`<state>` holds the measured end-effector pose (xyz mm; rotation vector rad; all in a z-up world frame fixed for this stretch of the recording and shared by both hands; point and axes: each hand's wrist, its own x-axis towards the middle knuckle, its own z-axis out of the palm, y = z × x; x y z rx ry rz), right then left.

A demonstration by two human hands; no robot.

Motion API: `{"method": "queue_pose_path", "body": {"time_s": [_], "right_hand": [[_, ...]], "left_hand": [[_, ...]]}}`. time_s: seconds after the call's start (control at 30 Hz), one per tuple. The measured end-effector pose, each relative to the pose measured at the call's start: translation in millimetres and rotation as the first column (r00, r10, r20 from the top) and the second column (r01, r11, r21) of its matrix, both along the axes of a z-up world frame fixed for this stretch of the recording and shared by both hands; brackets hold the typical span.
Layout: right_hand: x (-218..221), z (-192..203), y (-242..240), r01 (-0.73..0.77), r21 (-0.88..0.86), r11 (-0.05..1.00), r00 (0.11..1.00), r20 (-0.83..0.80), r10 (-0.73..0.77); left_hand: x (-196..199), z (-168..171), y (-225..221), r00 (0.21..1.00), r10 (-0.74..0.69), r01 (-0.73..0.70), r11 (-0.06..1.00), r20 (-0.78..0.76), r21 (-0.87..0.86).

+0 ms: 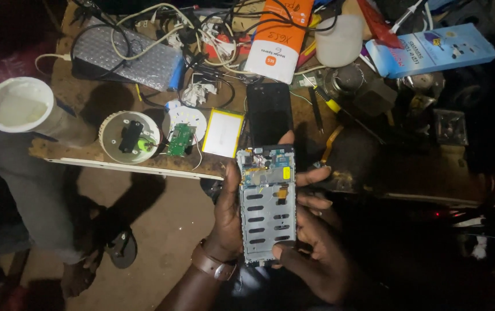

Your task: Testing a smartphone's software functionality and then disassembling the hardware components on a workbench.

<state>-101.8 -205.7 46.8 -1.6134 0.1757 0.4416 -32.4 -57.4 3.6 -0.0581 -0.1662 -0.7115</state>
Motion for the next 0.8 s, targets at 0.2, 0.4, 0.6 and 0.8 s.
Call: {"method": "queue_pose_path", "body": {"time_s": [0.2,0.4,0.6,0.8], "right_hand": [[-2.6,-1.9,0.8,-0.012,0.012,1.0,1.0,0.02,0.011],[-2.6,-3.9,-0.7,-0.032,-0.025,0.999,0.998,0.055,0.033],[-3.3,-3.9,0.5,0.0,0.004,1.0,1.0,-0.019,0.0],[-3.8,-3.4,-0.4,0.015,-0.046,0.999,0.998,-0.053,-0.017]], "left_hand": [[-0.5,0.3,0.3,1.0,0.011,-0.012,0.999,0.024,0.038],[-0.7,-0.8,0.3,1.0,-0.003,0.003,1.0,0.015,-0.003],[-1.8,1.4,0.2,1.0,0.005,-0.006,1.0,0.027,0.015],[-1.3,-2.4,-0.3,0.998,0.005,-0.007,0.999,0.057,0.036]]}}
